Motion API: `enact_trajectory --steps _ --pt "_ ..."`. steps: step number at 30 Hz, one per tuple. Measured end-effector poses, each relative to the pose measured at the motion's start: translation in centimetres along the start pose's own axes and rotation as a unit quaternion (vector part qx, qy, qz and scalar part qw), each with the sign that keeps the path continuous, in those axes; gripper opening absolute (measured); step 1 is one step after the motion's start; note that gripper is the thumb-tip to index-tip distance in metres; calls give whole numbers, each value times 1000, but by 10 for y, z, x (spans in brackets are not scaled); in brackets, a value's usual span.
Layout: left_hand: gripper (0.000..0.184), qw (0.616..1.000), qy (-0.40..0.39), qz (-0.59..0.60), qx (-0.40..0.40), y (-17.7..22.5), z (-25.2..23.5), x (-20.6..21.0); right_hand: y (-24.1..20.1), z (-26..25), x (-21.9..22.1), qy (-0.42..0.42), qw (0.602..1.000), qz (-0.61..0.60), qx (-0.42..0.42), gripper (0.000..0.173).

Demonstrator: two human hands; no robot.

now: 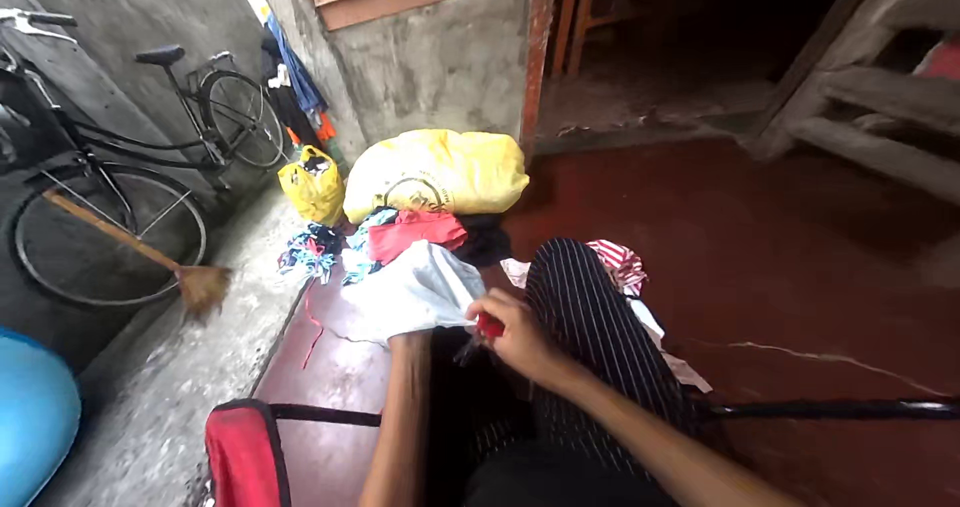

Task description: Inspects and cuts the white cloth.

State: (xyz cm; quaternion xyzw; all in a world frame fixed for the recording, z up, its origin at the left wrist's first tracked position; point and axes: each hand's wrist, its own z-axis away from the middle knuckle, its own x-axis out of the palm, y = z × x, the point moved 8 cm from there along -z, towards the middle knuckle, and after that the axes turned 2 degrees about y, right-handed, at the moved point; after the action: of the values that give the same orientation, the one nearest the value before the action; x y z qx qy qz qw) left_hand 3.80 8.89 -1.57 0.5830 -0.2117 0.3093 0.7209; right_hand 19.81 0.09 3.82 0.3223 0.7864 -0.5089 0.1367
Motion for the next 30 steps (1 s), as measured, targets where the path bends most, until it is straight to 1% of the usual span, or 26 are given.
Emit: enact_trajectory --steps 2,3,5,8,11,13,16,18,19,21,22,24,25,27,28,29,30 --pt "27 999 -24 27 -1 9 5 9 7 14 9 27 999 18 6 18" --pt "28 999 -28 27 2 11 8 9 7 18 11 37 999 18 5 18" --pt "32 999 -15 42 -4 11 16 6 -1 22 13 58 998 19 -13 21" --pt "46 994 9 104 -40 8 28 -4 -16 27 10 98 993 45 -45 23" --pt "50 990 33 121 -66 5 32 -11 -24 33 12 104 991 53 -61 21" --pt "48 990 29 121 -64 5 29 -14 -27 38 14 95 992 49 -63 21" --pt "44 993 12 112 -35 13 27 -13 -29 41 17 79 994 55 -55 21" --pt "37 995 -8 102 -2 25 30 -10 -31 41 19 66 995 55 -43 15" --pt "36 995 -16 103 3 32 34 -9 -32 42 19 64 996 47 -33 14" --pt "41 994 -31 104 2 43 38 -6 -35 44 18 62 998 -6 5 18" --pt "40 994 -41 99 10 50 40 -6 -36 46 18 51 996 -55 37 21" --pt "38 995 -41 88 20 60 45 -11 -40 53 23 -2 975 -186 118 28" --pt "35 996 -33 76 27 64 47 -14 -44 57 26 -35 956 -248 153 33" --pt "37 996 -24 82 25 66 47 -18 -56 66 33 -102 909 -344 211 40" --pt "38 995 -35 95 22 67 46 -16 -61 71 37 -135 886 -379 231 42" --pt "40 992 -62 105 24 69 45 -12 -65 76 40 -164 867 -403 243 44" --pt "40 988 -105 112 30 75 44 -5 -67 80 44 -192 851 -422 248 45"
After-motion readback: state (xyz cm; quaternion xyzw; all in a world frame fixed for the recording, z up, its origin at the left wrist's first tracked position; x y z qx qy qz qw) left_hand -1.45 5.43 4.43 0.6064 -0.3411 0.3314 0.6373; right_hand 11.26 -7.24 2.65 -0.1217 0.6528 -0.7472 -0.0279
